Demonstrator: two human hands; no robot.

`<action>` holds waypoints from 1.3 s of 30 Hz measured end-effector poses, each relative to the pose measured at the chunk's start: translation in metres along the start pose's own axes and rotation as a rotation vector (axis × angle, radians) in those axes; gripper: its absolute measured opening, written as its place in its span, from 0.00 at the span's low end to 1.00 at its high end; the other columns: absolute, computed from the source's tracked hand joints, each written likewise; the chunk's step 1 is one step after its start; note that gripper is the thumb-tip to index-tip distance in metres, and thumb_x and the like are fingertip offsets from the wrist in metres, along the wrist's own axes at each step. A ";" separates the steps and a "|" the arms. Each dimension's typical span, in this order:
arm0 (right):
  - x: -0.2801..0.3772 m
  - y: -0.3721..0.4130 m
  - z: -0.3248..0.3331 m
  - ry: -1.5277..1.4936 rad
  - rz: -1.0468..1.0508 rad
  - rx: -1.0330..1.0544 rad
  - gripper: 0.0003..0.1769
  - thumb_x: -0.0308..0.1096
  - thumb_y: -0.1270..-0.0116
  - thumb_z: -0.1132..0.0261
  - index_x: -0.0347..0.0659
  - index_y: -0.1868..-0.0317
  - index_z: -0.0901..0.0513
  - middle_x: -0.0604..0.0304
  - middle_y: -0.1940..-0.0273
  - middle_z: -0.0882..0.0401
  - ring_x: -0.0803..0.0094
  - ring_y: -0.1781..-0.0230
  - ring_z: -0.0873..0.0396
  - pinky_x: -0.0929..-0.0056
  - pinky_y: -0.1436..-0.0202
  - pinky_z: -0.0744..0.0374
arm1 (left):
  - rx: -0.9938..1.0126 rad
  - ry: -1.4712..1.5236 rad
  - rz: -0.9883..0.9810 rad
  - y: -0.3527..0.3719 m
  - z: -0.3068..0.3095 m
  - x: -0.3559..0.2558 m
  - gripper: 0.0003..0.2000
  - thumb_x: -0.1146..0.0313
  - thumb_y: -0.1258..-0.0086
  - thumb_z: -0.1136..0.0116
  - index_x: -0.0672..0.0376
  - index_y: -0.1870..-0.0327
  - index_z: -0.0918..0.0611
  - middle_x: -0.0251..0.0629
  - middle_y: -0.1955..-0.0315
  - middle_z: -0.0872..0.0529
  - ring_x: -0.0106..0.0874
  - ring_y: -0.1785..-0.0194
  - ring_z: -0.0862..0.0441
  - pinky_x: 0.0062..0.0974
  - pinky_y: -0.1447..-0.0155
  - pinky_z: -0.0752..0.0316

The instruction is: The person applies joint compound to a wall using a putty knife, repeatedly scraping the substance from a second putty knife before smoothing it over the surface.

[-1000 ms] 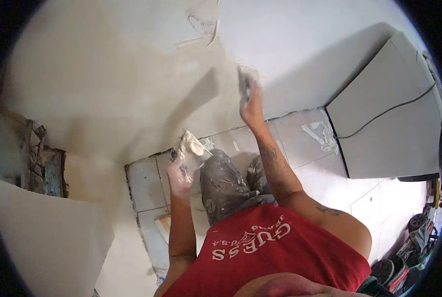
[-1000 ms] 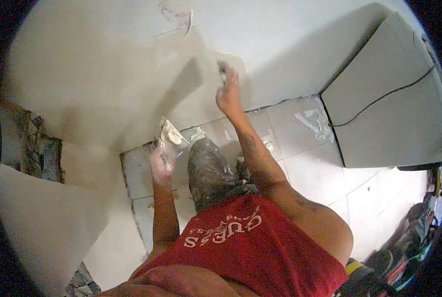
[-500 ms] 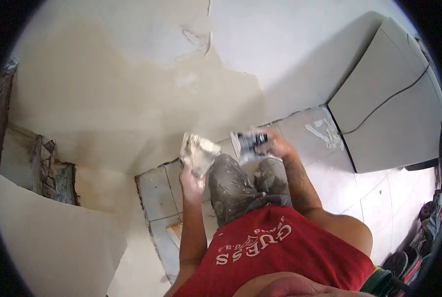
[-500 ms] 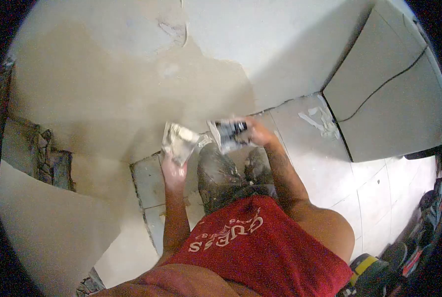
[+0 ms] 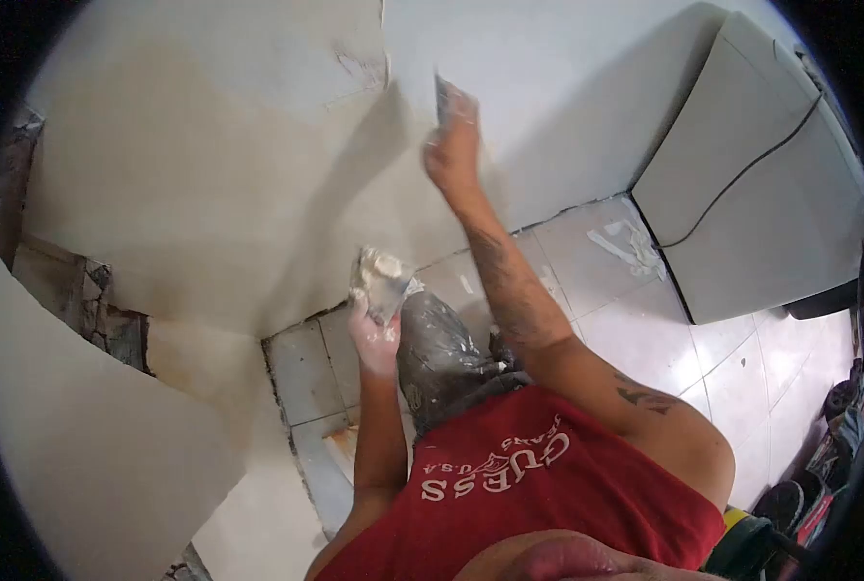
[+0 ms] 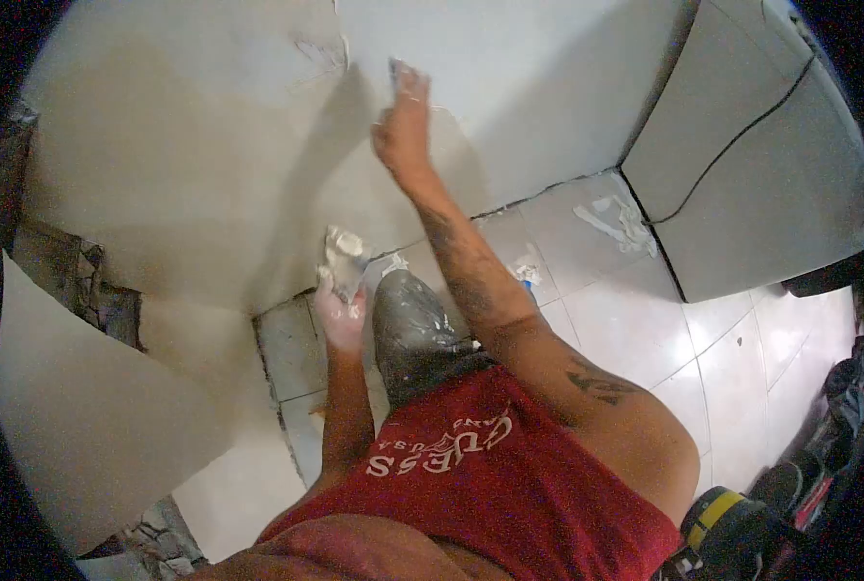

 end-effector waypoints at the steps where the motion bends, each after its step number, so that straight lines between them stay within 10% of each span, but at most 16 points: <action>1: 0.001 -0.004 -0.020 -0.097 -0.165 0.006 0.33 0.14 0.59 0.49 0.30 0.45 0.36 0.42 0.51 0.37 0.47 0.49 0.37 0.62 0.45 0.35 | -0.070 0.002 -0.014 0.006 0.011 -0.010 0.19 0.62 0.33 0.57 0.60 0.43 0.34 0.41 0.47 0.28 0.39 0.45 0.30 0.40 0.45 0.31; 11: 0.067 0.013 -0.134 0.084 -0.254 -0.006 0.38 0.16 0.58 0.45 0.31 0.41 0.42 0.41 0.45 0.41 0.42 0.43 0.44 0.50 0.41 0.43 | -0.303 0.104 -0.241 0.051 0.129 -0.077 0.17 0.67 0.34 0.57 0.61 0.46 0.32 0.42 0.49 0.27 0.39 0.47 0.28 0.38 0.46 0.28; 14: 0.092 0.024 -0.141 -0.200 -0.257 0.499 0.39 0.16 0.60 0.47 0.33 0.40 0.41 0.41 0.42 0.42 0.45 0.41 0.44 0.51 0.40 0.41 | -0.383 0.097 -0.238 0.049 0.118 -0.072 0.17 0.68 0.35 0.57 0.62 0.46 0.32 0.42 0.49 0.27 0.38 0.47 0.28 0.37 0.46 0.28; 19: 0.050 0.085 -0.070 -0.516 0.278 0.354 0.38 0.18 0.62 0.48 0.36 0.42 0.37 0.44 0.46 0.35 0.49 0.44 0.37 0.61 0.39 0.38 | -0.210 -0.521 -0.390 0.038 0.088 -0.074 0.18 0.67 0.34 0.57 0.63 0.45 0.33 0.42 0.49 0.27 0.38 0.45 0.29 0.36 0.45 0.31; 21: -0.025 0.135 -0.046 -0.594 -0.241 0.757 0.32 0.25 0.54 0.42 0.39 0.42 0.33 0.50 0.45 0.33 0.58 0.43 0.35 0.66 0.38 0.39 | -0.230 -0.487 -0.431 0.032 0.093 -0.080 0.19 0.65 0.34 0.57 0.64 0.45 0.33 0.43 0.49 0.27 0.38 0.46 0.29 0.36 0.44 0.32; 22: -0.038 0.149 -0.010 -0.478 -0.512 0.905 0.33 0.26 0.55 0.38 0.39 0.43 0.32 0.53 0.44 0.33 0.60 0.43 0.34 0.66 0.39 0.38 | -0.284 -0.504 -0.496 0.030 0.102 -0.088 0.19 0.64 0.34 0.56 0.65 0.45 0.33 0.44 0.49 0.27 0.39 0.46 0.29 0.36 0.45 0.32; 25: -0.186 0.251 0.147 0.163 -0.609 1.133 0.25 0.22 0.54 0.44 0.29 0.50 0.28 0.45 0.57 0.23 0.56 0.52 0.27 0.65 0.44 0.33 | -0.123 -1.871 -1.041 0.044 0.123 -0.077 0.24 0.58 0.38 0.47 0.70 0.48 0.31 0.49 0.52 0.26 0.39 0.50 0.27 0.33 0.47 0.31; 26: -0.235 0.290 0.202 0.705 -0.258 1.150 0.23 0.21 0.54 0.48 0.29 0.53 0.26 0.43 0.62 0.22 0.50 0.60 0.24 0.63 0.47 0.31 | -0.012 -1.666 -0.985 0.036 0.122 -0.072 0.26 0.57 0.40 0.44 0.71 0.49 0.31 0.49 0.53 0.25 0.40 0.51 0.26 0.33 0.48 0.31; 28: -0.285 0.332 0.325 1.096 -0.682 1.387 0.12 0.24 0.49 0.50 0.30 0.66 0.22 0.41 0.65 0.22 0.50 0.60 0.23 0.58 0.57 0.25 | 0.056 -1.535 -0.720 0.016 0.120 -0.059 0.26 0.58 0.41 0.44 0.71 0.49 0.31 0.49 0.52 0.25 0.41 0.51 0.26 0.33 0.47 0.32; 29: -0.270 0.318 0.370 0.959 -0.769 1.272 0.12 0.26 0.49 0.49 0.30 0.66 0.23 0.40 0.65 0.22 0.50 0.61 0.23 0.58 0.58 0.25 | 0.020 -1.596 -0.558 0.001 0.124 -0.046 0.24 0.59 0.39 0.47 0.71 0.48 0.31 0.49 0.51 0.26 0.42 0.49 0.27 0.34 0.46 0.32; 32: -0.204 0.267 0.433 0.933 -0.964 1.021 0.21 0.19 0.55 0.50 0.28 0.57 0.25 0.43 0.63 0.22 0.57 0.60 0.23 0.66 0.54 0.26 | -0.245 -0.067 -0.131 -0.028 0.142 -0.014 0.17 0.65 0.43 0.44 0.70 0.58 0.25 0.45 0.68 0.19 0.40 0.65 0.22 0.30 0.60 0.27; 36: -0.125 0.203 0.493 0.520 -1.106 0.532 0.25 0.17 0.55 0.44 0.25 0.51 0.32 0.48 0.61 0.24 0.64 0.62 0.24 0.70 0.57 0.24 | 0.133 -0.905 -0.282 -0.032 0.136 -0.024 0.22 0.68 0.40 0.57 0.67 0.43 0.35 0.48 0.47 0.29 0.42 0.44 0.30 0.38 0.39 0.34; 39: -0.080 0.157 0.505 0.080 -1.061 0.280 0.24 0.17 0.53 0.43 0.25 0.51 0.32 0.49 0.60 0.24 0.67 0.60 0.25 0.73 0.56 0.25 | 0.081 -0.473 -0.076 -0.039 0.138 -0.012 0.20 0.67 0.41 0.51 0.68 0.49 0.31 0.48 0.54 0.26 0.42 0.52 0.27 0.36 0.48 0.31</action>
Point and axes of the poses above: each hand's wrist, its own y-axis away from the middle knuckle, its own z-axis out of the back of the hand, x = y × z, the point moved 7 cm from there along -y, towards the middle knuckle
